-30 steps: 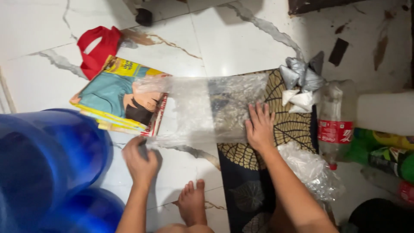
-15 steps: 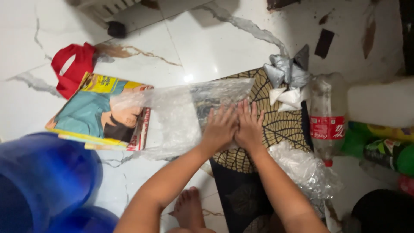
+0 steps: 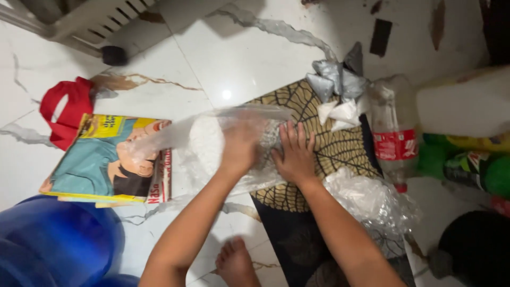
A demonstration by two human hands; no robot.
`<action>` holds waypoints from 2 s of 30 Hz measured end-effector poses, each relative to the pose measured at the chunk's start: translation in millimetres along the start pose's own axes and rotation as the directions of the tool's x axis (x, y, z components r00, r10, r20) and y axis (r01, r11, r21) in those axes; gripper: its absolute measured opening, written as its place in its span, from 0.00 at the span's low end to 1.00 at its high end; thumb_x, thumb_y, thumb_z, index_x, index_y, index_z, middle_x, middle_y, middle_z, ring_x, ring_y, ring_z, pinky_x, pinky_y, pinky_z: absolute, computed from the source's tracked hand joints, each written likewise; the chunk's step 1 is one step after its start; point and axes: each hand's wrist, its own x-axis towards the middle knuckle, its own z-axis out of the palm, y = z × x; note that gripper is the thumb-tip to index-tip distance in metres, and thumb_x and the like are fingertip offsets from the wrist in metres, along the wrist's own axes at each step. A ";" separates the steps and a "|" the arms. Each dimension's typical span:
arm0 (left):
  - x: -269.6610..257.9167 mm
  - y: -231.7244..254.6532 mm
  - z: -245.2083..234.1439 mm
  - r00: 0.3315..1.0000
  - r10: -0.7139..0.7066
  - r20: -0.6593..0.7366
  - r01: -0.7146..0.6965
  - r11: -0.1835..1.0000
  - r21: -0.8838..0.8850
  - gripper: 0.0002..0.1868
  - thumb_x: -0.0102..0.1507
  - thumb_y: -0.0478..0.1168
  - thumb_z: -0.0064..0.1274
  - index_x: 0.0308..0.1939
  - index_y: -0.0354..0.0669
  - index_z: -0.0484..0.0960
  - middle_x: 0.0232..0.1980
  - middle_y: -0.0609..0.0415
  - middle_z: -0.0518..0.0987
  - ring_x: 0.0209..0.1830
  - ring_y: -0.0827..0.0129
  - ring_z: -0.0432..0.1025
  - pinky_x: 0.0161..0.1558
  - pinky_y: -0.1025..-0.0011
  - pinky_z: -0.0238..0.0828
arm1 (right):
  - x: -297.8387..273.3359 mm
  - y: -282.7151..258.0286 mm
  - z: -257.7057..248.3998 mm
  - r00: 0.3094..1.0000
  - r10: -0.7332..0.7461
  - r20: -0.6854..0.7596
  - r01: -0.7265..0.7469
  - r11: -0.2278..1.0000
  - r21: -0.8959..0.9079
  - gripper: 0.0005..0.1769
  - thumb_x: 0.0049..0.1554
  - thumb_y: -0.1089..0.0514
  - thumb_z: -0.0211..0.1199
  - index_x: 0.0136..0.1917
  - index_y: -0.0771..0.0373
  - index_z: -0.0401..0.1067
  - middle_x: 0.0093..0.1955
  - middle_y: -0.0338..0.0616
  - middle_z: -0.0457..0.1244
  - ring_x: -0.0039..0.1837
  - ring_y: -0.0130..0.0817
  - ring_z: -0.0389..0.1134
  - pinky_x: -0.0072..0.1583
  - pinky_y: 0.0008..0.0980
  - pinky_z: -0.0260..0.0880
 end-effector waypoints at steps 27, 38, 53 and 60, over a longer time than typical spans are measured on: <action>150.0 71.9 11.1 0.987 0.155 -0.048 -0.161 0.903 -0.398 0.07 0.55 0.42 0.65 0.36 0.50 0.85 0.44 0.53 0.78 0.51 0.52 0.66 0.52 0.52 0.59 | -81.2 6.5 -6.6 0.736 0.677 0.023 -0.611 0.648 0.455 0.22 0.51 0.51 0.74 0.50 0.65 0.71 0.42 0.50 0.63 0.44 0.45 0.65 0.47 0.43 0.68; 18.5 96.4 10.8 0.933 0.275 -0.233 -0.348 0.855 -0.384 0.28 0.62 0.39 0.53 0.68 0.40 0.70 0.71 0.42 0.69 0.78 0.44 0.57 0.75 0.38 0.48 | -30.4 8.8 -46.2 0.865 0.325 -0.382 -0.172 0.908 0.382 0.16 0.63 0.64 0.56 0.64 0.68 0.71 0.65 0.58 0.63 0.69 0.60 0.62 0.71 0.51 0.61; -1.4 -88.2 -19.0 0.956 -0.270 -0.117 0.284 0.950 0.130 0.36 0.71 0.55 0.39 0.80 0.46 0.55 0.83 0.40 0.49 0.82 0.45 0.43 0.76 0.45 0.37 | 76.8 10.7 -21.2 0.988 -0.147 -0.038 0.147 0.989 -0.005 0.36 0.65 0.49 0.55 0.82 0.63 0.54 0.84 0.55 0.48 0.84 0.60 0.45 0.78 0.62 0.43; -39.0 -128.8 -53.5 0.943 -0.309 -0.123 0.311 0.950 -0.001 0.36 0.71 0.50 0.43 0.80 0.39 0.55 0.83 0.40 0.51 0.81 0.48 0.48 0.77 0.56 0.48 | 78.5 7.0 -18.0 0.991 -0.132 -0.002 0.132 0.991 -0.029 0.38 0.64 0.48 0.54 0.83 0.62 0.51 0.85 0.53 0.47 0.84 0.58 0.43 0.79 0.61 0.40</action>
